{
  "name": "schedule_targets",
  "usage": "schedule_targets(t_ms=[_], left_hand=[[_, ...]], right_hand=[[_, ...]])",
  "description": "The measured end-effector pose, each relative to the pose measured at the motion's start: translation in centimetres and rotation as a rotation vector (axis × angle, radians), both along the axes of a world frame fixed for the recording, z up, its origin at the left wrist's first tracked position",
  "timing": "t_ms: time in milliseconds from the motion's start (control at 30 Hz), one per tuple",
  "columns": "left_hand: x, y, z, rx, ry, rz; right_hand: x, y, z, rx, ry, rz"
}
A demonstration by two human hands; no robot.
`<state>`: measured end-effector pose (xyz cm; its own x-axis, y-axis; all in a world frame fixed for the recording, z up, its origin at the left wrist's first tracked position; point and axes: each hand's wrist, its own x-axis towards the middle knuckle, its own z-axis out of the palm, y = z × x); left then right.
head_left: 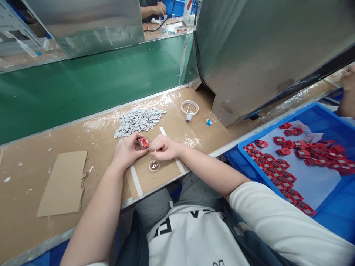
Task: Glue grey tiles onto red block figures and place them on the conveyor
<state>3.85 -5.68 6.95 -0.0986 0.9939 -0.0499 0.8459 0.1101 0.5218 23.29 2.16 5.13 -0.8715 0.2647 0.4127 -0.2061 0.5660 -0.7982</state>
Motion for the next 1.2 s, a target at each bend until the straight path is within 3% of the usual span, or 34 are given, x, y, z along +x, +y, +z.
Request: schedule_targets(t_ms=[133,233,533,833,1200], left_hand=[[0.0,0.0,0.0,0.000,0.012,-0.011],[-0.1,0.0,0.0,0.003,0.028,-0.015],[0.0,0.0,0.1,-0.004,0.033,-0.016],[0.0,0.0,0.0,0.009,0.039,-0.019],[0.0,0.0,0.0,-0.020,0.035,-0.017]], right_hand=[[-0.3,0.6,-0.4,-0.052,0.112,-0.371],[-0.7,0.7,-0.5,-0.086,0.133,-0.504],[-1.2,0.4,-0.8,0.013,0.006,-0.519],[-1.0,0.7,-1.3,0.040,0.001,-0.431],[-1.1,0.6,-0.6,-0.064,0.086,-0.538]])
